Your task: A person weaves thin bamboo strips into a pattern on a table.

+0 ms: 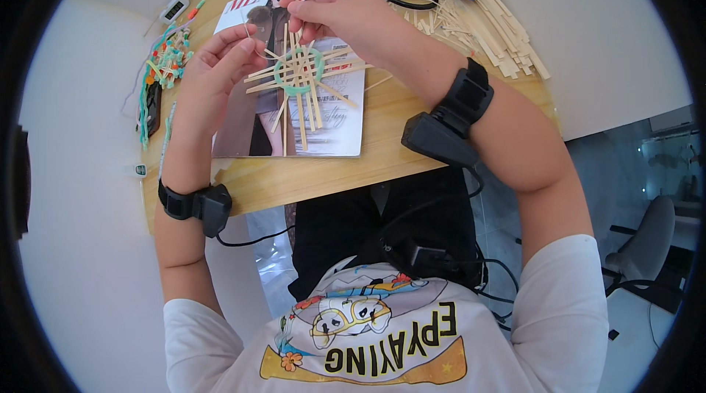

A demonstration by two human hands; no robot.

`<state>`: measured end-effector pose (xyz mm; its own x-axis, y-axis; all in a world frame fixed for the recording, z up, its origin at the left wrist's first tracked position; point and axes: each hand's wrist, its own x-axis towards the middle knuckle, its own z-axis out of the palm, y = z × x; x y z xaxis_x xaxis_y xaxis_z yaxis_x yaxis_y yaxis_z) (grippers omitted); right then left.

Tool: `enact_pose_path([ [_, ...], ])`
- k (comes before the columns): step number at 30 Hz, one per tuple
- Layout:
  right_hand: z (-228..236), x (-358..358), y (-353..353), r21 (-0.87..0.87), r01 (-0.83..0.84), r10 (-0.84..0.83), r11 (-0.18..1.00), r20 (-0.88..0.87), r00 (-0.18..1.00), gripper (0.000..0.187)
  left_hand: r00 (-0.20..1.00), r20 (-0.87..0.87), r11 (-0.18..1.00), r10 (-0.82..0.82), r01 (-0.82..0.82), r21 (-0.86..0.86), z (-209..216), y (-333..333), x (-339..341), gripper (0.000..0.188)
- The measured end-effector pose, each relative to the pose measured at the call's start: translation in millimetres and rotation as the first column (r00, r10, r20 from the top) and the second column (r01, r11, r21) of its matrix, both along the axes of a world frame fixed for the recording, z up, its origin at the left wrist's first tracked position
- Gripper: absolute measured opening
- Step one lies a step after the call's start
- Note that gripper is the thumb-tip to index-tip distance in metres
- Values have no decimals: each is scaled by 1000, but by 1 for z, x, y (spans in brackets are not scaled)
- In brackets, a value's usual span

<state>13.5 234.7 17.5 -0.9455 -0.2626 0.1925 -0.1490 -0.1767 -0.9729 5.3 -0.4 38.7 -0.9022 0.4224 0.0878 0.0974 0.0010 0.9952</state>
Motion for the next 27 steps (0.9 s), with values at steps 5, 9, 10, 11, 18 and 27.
enact_pose_path([
  [5,1,-4,4,-22,36,-37,999,-26,999,33,991,89,993,-100,94,77,14,-9,-15,27],
  [9,-8,-16,5,-105,154,-156,982,-12,988,32,1000,-8,993,-26,27,113,15,-7,-25,26],
  [10,-1,-15,6,-43,202,-201,978,37,979,26,999,-44,987,23,-15,161,13,-8,-27,26],
  [11,5,-15,5,21,246,-247,969,82,966,24,999,-39,987,23,-16,159,10,-10,-30,26],
  [18,-14,-16,3,365,159,-40,917,-313,949,29,1000,25,967,-12,5,255,-5,-5,-29,30],
  [27,6,4,1,474,201,-7,858,-379,926,24,980,-106,976,166,-148,157,-20,-26,-44,26],
])
